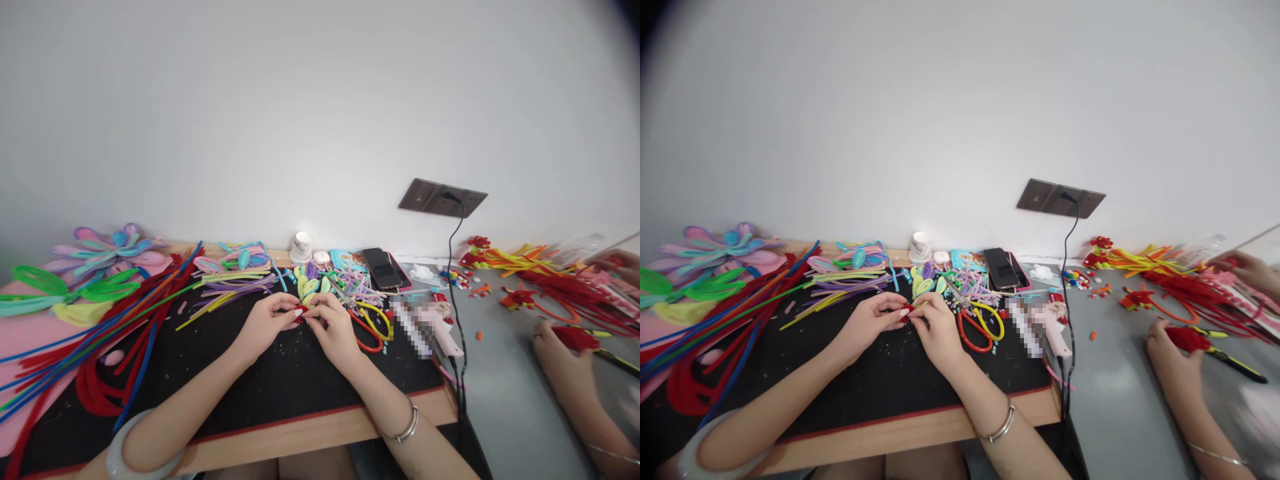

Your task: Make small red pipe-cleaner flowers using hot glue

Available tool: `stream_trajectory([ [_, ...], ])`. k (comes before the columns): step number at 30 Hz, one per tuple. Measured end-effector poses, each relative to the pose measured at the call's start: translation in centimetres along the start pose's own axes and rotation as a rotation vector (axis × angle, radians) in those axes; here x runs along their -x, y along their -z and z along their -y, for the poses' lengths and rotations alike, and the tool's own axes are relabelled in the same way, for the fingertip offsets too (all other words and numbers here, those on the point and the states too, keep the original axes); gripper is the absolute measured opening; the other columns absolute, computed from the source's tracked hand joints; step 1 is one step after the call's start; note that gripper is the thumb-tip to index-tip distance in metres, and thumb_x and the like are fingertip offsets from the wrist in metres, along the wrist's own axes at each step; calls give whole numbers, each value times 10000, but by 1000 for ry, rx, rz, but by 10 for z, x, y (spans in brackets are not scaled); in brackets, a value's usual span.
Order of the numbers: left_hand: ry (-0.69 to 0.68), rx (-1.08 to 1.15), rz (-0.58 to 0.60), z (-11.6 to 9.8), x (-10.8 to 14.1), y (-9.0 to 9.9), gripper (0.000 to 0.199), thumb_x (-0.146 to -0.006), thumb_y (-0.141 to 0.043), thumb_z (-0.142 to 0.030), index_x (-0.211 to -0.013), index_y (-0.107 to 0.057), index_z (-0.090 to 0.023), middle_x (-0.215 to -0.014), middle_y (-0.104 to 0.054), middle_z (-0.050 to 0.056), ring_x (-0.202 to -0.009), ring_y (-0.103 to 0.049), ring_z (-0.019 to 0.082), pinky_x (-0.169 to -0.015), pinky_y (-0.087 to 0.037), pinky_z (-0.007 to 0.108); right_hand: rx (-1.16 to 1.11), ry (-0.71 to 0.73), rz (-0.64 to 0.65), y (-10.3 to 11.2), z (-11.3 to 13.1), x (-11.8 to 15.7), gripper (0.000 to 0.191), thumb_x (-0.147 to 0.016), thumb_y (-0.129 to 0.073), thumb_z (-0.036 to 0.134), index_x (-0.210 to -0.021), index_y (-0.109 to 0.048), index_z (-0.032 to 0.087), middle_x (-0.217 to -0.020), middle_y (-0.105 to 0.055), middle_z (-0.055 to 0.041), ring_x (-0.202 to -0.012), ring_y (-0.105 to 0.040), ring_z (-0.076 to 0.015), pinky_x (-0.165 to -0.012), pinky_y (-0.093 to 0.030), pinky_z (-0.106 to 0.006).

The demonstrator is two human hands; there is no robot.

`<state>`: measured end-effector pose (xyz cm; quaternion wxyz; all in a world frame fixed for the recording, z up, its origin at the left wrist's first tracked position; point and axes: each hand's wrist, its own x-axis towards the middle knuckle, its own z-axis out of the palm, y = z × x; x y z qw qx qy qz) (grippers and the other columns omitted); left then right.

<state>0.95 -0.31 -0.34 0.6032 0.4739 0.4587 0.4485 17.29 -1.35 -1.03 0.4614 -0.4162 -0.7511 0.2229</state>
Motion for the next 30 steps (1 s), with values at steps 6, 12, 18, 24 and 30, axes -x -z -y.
stream_trajectory([
  [6, -28, -22, -28, 1, -2, 1, 305, -642, -742, -338, -857, -637, -149, -803, -674, 35, -774, -662, 188, -760, -567, 374, -36, -36, -3, 1, -1, 0, 167, -793, -563, 81, -775, -667, 212, -947, -563, -60, -782, -589, -158, -571, -464, -255],
  [12, -75, -26, -85, 6, -6, 5, 304, -656, -726, -352, -872, -637, -159, -827, -679, 37, -804, -661, 194, -744, -565, 357, -55, -66, -35, 3, 2, -1, 155, -761, -577, 77, -731, -661, 204, -919, -566, -55, -736, -585, -149, -522, -462, -238],
  [18, -86, -106, -71, 7, -6, 5, 312, -665, -714, -380, -876, -639, -163, -793, -705, 51, -764, -671, 208, -643, -542, 309, -28, -87, -46, 3, 1, -2, 170, -733, -602, 69, -790, -674, 211, -942, -569, -60, -670, -566, -137, -469, -448, -237],
  [24, -75, -101, -46, 6, -4, 4, 311, -673, -711, -361, -893, -627, -156, -803, -712, 61, -731, -666, 197, -621, -528, 297, 20, -78, -47, 2, -1, 0, 169, -727, -617, 67, -787, -680, 212, -940, -570, -59, -649, -544, -132, -484, -438, -247],
  [30, -60, -71, -48, 5, -4, 2, 307, -647, -727, -306, -889, -620, -150, -817, -718, 64, -744, -673, 198, -683, -534, 322, 9, -84, -73, 1, -1, -1, 151, -735, -612, 68, -744, -677, 204, -924, -576, -57, -681, -556, -141, -506, -439, -248],
])
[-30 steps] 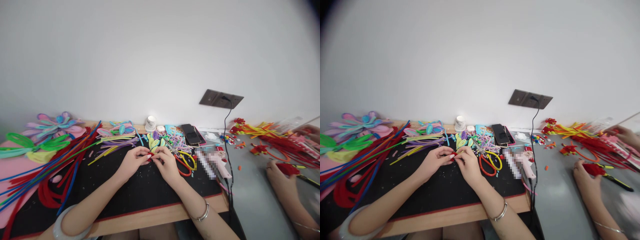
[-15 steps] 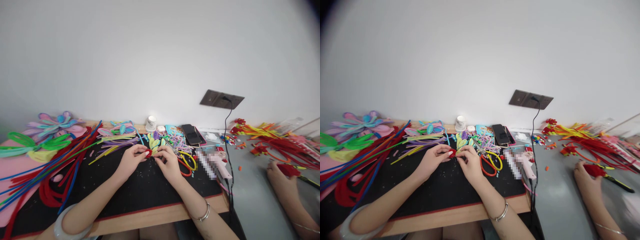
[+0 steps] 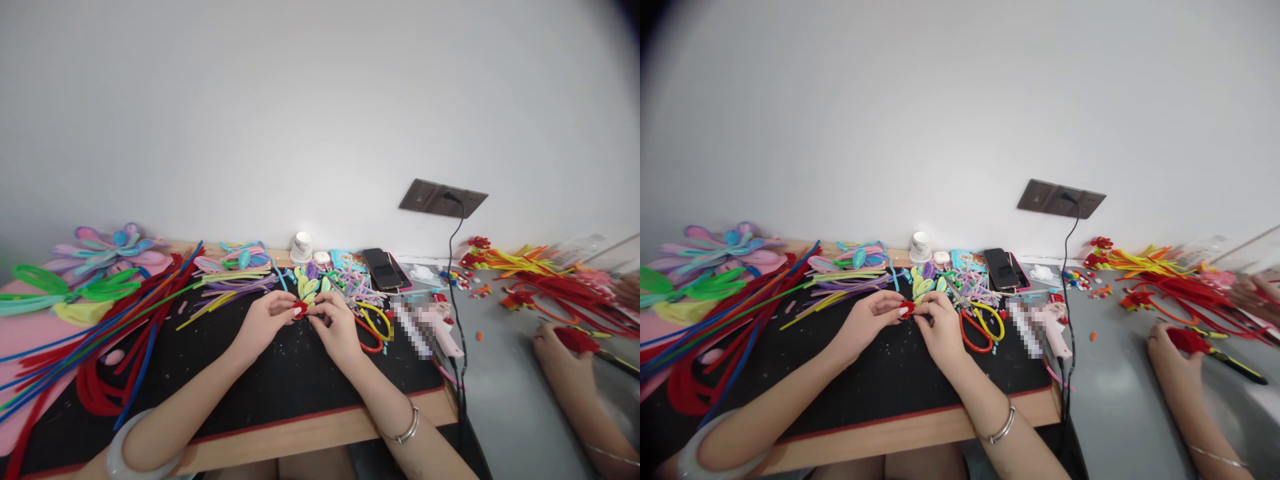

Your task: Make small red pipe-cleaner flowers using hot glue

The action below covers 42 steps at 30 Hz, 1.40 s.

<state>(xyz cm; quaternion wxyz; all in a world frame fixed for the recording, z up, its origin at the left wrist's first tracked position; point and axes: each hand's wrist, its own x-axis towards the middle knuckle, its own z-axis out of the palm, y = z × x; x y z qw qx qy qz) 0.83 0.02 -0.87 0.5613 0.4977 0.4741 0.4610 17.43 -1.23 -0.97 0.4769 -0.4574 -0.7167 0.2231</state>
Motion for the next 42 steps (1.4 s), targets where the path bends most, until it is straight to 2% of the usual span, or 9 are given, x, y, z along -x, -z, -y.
stream_trajectory([
  [11, -56, -29, -8, 5, -1, 1, 284, -661, -709, -280, -894, -604, -156, -803, -709, 57, -767, -669, 202, -679, -533, 323, -3, 24, 8, -2, 1, 1, 141, -772, -574, 73, -701, -634, 179, -911, -565, -60, -722, -572, -139, -531, -427, -232],
  [20, -11, 32, -21, 8, -3, 0, 305, -671, -726, -321, -889, -597, -151, -791, -693, 44, -750, -661, 181, -671, -533, 302, 54, 105, 15, -4, -3, 3, 136, -817, -551, 103, -739, -620, 191, -925, -558, -64, -812, -568, -159, -629, -466, -260],
  [26, -19, 54, -57, 7, -4, 1, 283, -684, -718, -317, -883, -600, -155, -809, -679, 30, -755, -655, 166, -673, -532, 283, 39, 97, 33, -3, 0, 3, 139, -796, -557, 86, -743, -628, 194, -952, -566, -65, -784, -578, -152, -583, -466, -244],
  [31, 20, 64, -20, 3, -2, -1, 292, -668, -729, -306, -884, -616, -145, -812, -681, 39, -771, -653, 170, -680, -533, 281, 34, 57, -10, 0, 3, 1, 149, -761, -592, 77, -828, -647, 198, -949, -563, -66, -724, -563, -144, -508, -449, -229],
  [36, 75, 141, 29, 0, 2, -2, 338, -641, -750, -269, -926, -615, -147, -811, -686, 36, -781, -661, 169, -713, -537, 286, 53, 68, 15, -3, 2, 2, 147, -754, -620, 97, -846, -652, 208, -979, -561, -70, -846, -576, -182, -587, -484, -258],
  [42, 140, 169, 46, -4, 4, -4, 378, -660, -742, -286, -983, -600, -152, -807, -693, 36, -769, -668, 162, -719, -546, 281, 64, 52, 2, -5, -3, 4, 95, -779, -614, 120, -797, -649, 206, -982, -557, -71, -828, -580, -176, -616, -489, -269],
])
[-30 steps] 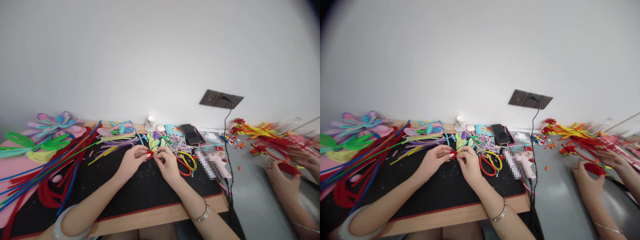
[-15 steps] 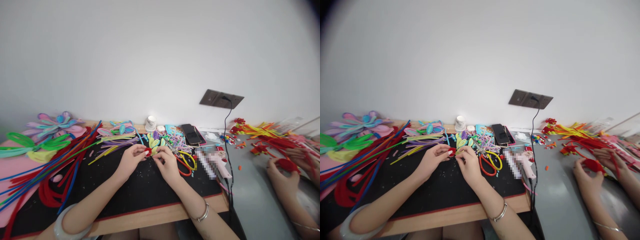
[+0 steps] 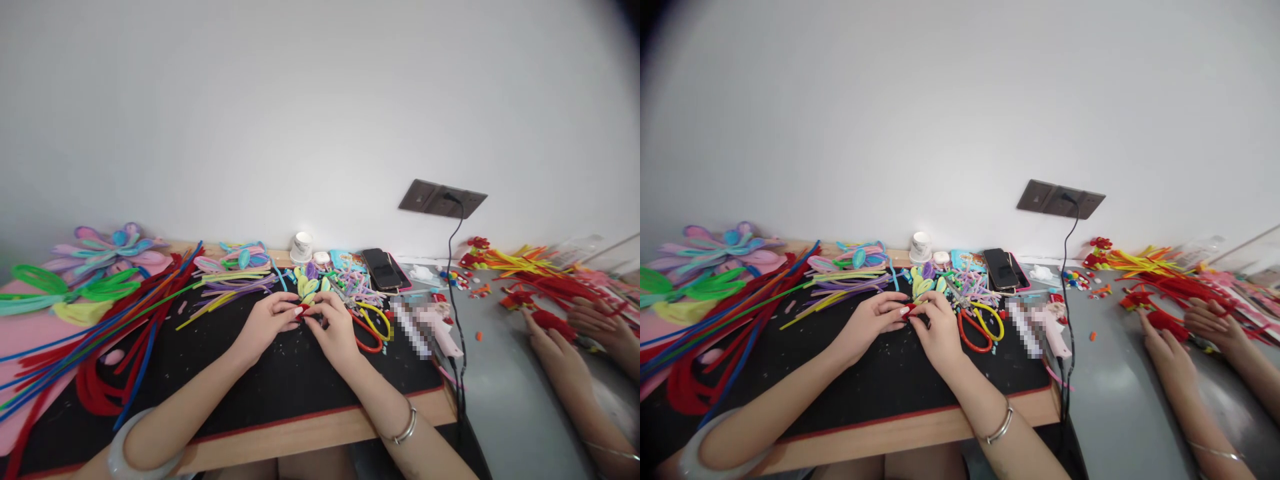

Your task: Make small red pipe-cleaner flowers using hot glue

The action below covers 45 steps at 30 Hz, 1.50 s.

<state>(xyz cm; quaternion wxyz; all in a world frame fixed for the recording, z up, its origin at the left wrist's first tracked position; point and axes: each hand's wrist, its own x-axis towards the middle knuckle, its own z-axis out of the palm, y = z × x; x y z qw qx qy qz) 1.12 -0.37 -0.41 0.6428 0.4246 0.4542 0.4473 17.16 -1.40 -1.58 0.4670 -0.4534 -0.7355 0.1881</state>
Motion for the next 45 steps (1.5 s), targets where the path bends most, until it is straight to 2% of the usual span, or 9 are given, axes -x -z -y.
stream_trajectory([
  [3, 6, -12, 5, -1, 0, -1, 375, -664, -737, -283, -986, -597, -150, -806, -689, 34, -769, -666, 159, -721, -549, 278, 1, -9, 5, 0, 0, 0, 100, -792, -596, 114, -770, -642, 199, -994, -553, -70, -785, -578, -159, -606, -478, -263],
  [9, -13, -42, 2, -3, 1, -2, 351, -664, -729, -280, -965, -604, -148, -793, -680, 27, -754, -662, 157, -725, -553, 291, -9, -6, 20, 0, 2, -1, 141, -795, -555, 76, -730, -592, 195, -955, -539, -57, -847, -560, -171, -678, -471, -276],
  [14, -38, -67, -32, -2, 0, -1, 349, -650, -736, -307, -937, -615, -148, -784, -676, 26, -742, -664, 167, -722, -557, 312, -22, -1, 27, 1, 2, -1, 150, -790, -535, 55, -747, -565, 196, -947, -511, -51, -827, -540, -166, -689, -460, -285],
  [19, -60, -79, -49, 3, -4, 3, 353, -655, -731, -336, -936, -622, -152, -800, -684, 36, -744, -670, 177, -712, -556, 319, -36, -13, 34, 3, 4, -3, 148, -786, -535, 59, -737, -566, 195, -918, -510, -46, -801, -528, -161, -653, -447, -271],
  [26, -145, -170, -71, 8, -8, 8, 358, -691, -695, -383, -962, -615, -163, -824, -715, 56, -735, -674, 191, -620, -528, 282, -51, -20, 23, 6, 5, -4, 158, -767, -533, 36, -716, -561, 183, -875, -504, -44, -785, -525, -153, -617, -432, -250],
  [37, -223, -175, -164, 4, -8, 10, 297, -709, -673, -358, -921, -616, -158, -843, -710, 62, -709, -658, 176, -630, -511, 275, -69, -50, 26, 7, 6, -5, 141, -760, -534, 63, -702, -553, 190, -852, -534, -39, -750, -550, -147, -564, -442, -232],
  [40, -213, -166, -130, 5, -8, 10, 310, -706, -676, -368, -925, -618, -157, -856, -712, 66, -723, -666, 184, -648, -528, 293, -20, -95, 33, 6, 2, -2, 99, -756, -563, 95, -782, -561, 191, -864, -561, -29, -665, -531, -124, -542, -428, -225],
  [42, -201, -167, -82, 7, -8, 8, 313, -704, -679, -373, -925, -625, -157, -872, -713, 74, -752, -675, 198, -670, -542, 312, 21, -146, 68, 4, 0, -1, 82, -750, -606, 146, -803, -562, 190, -784, -578, -3, -564, -493, -106, -511, -407, -222],
  [45, -188, -169, -13, 9, -7, 6, 306, -699, -687, -359, -925, -634, -159, -891, -710, 81, -813, -680, 217, -701, -555, 330, 62, -201, 134, 3, 0, 1, 109, -765, -635, 243, -723, -551, 188, -623, -556, 30, -495, -464, -100, -485, -375, -213],
])
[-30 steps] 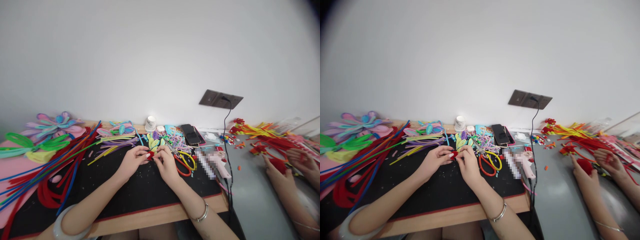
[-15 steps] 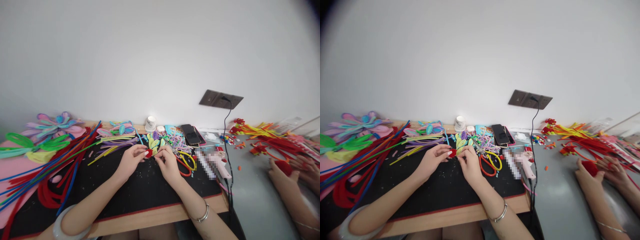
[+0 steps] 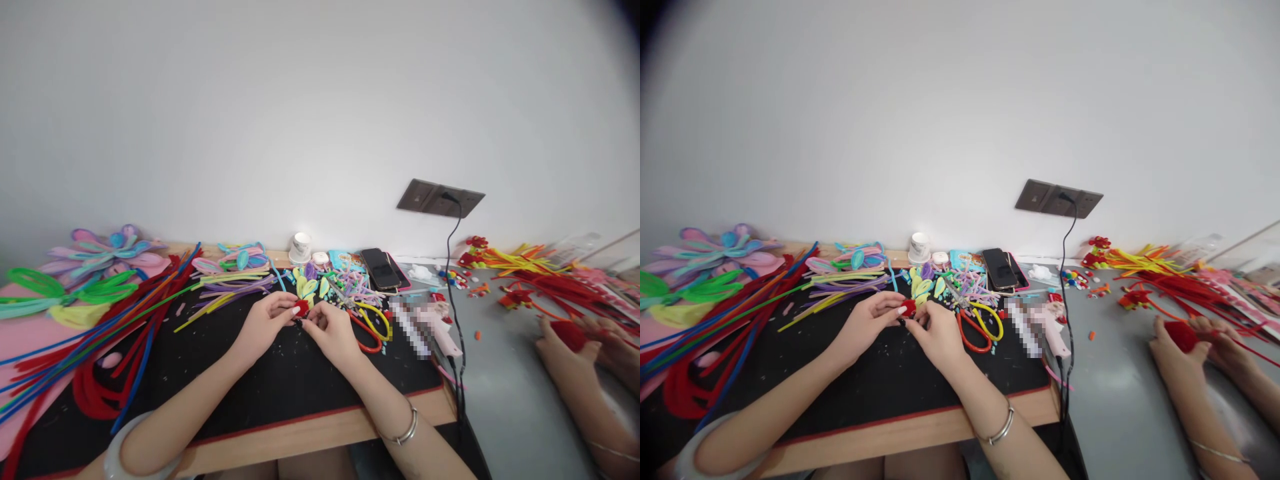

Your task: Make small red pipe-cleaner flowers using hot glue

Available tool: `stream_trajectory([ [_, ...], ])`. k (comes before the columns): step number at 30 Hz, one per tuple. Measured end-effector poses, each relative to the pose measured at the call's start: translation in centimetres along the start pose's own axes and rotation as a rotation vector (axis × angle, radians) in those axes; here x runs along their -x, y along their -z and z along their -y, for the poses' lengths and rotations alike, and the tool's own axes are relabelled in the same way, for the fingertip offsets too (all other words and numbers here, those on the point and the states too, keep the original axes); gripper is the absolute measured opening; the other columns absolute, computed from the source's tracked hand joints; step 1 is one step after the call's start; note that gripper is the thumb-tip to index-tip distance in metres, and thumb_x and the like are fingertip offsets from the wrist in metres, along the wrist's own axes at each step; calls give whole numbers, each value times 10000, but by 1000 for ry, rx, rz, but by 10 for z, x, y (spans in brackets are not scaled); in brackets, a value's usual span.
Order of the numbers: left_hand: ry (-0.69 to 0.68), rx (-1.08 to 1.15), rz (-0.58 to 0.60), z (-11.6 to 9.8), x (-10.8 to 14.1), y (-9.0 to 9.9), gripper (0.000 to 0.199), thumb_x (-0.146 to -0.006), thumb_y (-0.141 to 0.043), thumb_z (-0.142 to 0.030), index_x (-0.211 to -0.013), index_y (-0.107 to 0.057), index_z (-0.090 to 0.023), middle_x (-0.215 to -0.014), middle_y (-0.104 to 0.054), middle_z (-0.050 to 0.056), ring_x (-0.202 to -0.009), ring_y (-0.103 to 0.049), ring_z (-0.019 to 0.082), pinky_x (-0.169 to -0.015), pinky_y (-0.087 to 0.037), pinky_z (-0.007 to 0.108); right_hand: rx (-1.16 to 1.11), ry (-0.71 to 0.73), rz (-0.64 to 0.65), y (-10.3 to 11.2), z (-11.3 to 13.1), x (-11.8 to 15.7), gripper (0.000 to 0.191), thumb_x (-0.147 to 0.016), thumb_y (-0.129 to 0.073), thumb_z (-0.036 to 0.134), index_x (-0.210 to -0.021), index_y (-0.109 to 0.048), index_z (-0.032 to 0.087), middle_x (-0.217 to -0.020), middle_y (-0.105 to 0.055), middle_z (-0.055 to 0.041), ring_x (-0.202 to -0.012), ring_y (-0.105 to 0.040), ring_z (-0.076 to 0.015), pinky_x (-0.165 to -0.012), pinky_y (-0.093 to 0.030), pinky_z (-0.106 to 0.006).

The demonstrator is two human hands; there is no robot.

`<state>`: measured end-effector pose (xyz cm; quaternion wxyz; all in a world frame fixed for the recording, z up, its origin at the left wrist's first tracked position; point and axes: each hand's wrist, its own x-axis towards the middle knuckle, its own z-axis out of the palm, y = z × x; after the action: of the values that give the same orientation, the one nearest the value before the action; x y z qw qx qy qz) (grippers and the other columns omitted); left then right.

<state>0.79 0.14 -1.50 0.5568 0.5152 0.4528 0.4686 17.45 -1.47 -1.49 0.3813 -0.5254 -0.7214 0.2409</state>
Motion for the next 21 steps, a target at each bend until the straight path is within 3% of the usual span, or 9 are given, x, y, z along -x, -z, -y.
stream_trajectory([
  [4, 9, 17, 52, -1, 1, -1, 273, -695, -690, -293, -926, -632, -159, -881, -706, 72, -784, -688, 203, -724, -559, 337, 68, -8, -15, 1, 1, 0, 196, -837, -547, 271, -660, -522, 190, -563, -524, 28, -492, -459, -107, -480, -343, -209],
  [11, 17, 21, 57, -6, 3, -3, 256, -701, -679, -293, -914, -634, -158, -864, -713, 70, -764, -695, 203, -735, -563, 343, 171, 55, -36, 3, 4, 0, 157, -845, -467, 169, -694, -499, 195, -606, -533, 9, -517, -467, -124, -496, -320, -217],
  [21, 23, -28, 105, -1, 1, -2, 283, -698, -691, -289, -952, -678, -166, -911, -736, 79, -840, -687, 222, -761, -546, 331, 164, 159, 30, 2, 2, 0, 174, -851, -397, 93, -770, -512, 196, -708, -559, -21, -627, -527, -156, -588, -381, -242],
])
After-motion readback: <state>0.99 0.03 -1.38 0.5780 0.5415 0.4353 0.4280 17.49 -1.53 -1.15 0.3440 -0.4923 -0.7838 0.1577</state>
